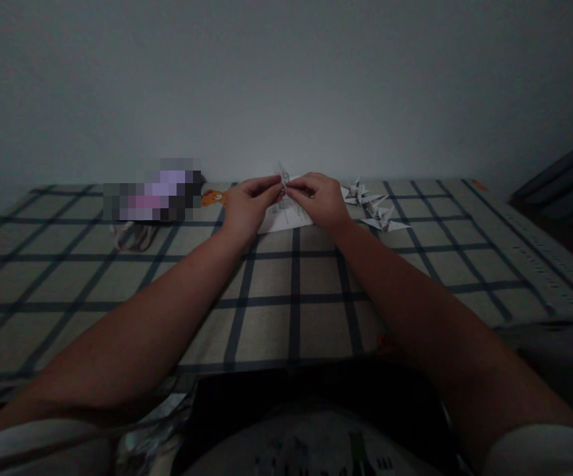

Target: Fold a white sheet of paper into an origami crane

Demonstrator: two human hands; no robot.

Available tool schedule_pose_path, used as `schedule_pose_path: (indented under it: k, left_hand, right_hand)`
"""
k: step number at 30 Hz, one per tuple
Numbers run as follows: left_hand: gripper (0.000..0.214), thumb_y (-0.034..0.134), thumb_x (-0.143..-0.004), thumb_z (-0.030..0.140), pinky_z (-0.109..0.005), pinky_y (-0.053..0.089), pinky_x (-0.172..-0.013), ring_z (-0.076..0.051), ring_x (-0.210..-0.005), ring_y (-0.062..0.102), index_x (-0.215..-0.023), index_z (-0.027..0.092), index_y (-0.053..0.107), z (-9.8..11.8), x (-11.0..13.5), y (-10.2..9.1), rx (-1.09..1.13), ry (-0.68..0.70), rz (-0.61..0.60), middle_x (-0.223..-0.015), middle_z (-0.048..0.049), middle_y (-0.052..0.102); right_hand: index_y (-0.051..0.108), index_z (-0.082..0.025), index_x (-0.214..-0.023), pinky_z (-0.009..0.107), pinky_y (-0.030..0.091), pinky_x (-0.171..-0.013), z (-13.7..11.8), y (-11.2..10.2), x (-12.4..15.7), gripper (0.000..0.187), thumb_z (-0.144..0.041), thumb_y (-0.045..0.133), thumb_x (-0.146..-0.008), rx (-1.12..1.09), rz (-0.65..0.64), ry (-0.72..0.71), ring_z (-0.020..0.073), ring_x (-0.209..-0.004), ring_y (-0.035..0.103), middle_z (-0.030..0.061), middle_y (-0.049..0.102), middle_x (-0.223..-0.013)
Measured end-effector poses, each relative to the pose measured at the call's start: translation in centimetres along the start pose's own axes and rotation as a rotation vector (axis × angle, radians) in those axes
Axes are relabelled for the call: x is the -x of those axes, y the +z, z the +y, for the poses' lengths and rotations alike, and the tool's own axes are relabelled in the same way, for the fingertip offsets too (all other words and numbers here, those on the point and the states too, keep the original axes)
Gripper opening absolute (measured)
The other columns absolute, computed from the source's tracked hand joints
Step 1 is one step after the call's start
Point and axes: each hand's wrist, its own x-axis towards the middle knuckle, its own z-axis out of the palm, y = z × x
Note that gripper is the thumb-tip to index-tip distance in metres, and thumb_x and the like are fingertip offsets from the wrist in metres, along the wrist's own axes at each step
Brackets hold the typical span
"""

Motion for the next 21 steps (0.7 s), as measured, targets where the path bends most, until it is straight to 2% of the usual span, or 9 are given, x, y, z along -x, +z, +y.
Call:
schedule_pose_path:
  k: [7, 15, 21]
  left_hand:
    - [0.032, 0.086, -0.070, 0.037, -0.036, 0.058, -0.091, -0.020, -0.088, 0.074, -0.094, 0.017, 0.080, -0.1, -0.1, -0.2, -0.080, 0.004, 0.017, -0.093, -0.0068, 0.079]
    - [0.034, 0.089, -0.068, 0.039, -0.037, 0.057, -0.093, -0.020, -0.089, 0.073, -0.092, 0.017, 0.080, 0.0, -0.1, -0.1, 0.002, 0.005, 0.012, -0.094, -0.0070, 0.078]
    - [0.040, 0.090, -0.066, 0.045, -0.035, 0.057, -0.092, -0.020, -0.091, 0.074, -0.092, 0.018, 0.080, 0.1, -0.2, -0.1, 0.002, 0.001, 0.006, -0.095, -0.0070, 0.079]
  right_hand:
    - [0.079, -0.020, -0.088, 0.032, 0.053, -0.081, 0.0, 0.3, 0.1, 0.008, -0.025, 0.073, -0.084, -0.102, 0.025, 0.049, 0.0173, -0.086, 0.067, 0.0040, 0.075, -0.088]
    - [0.077, -0.019, -0.089, 0.036, 0.057, -0.087, 0.0, 0.9, 0.2, 0.015, -0.031, 0.078, -0.080, -0.313, 0.053, 0.219, 0.0168, -0.088, 0.069, 0.0043, 0.076, -0.091]
    - [0.074, -0.018, -0.090, 0.036, 0.058, -0.090, 0.0, 1.0, 0.0, 0.020, -0.032, 0.080, -0.077, -0.432, 0.027, 0.280, 0.0165, -0.089, 0.069, 0.0039, 0.075, -0.092]
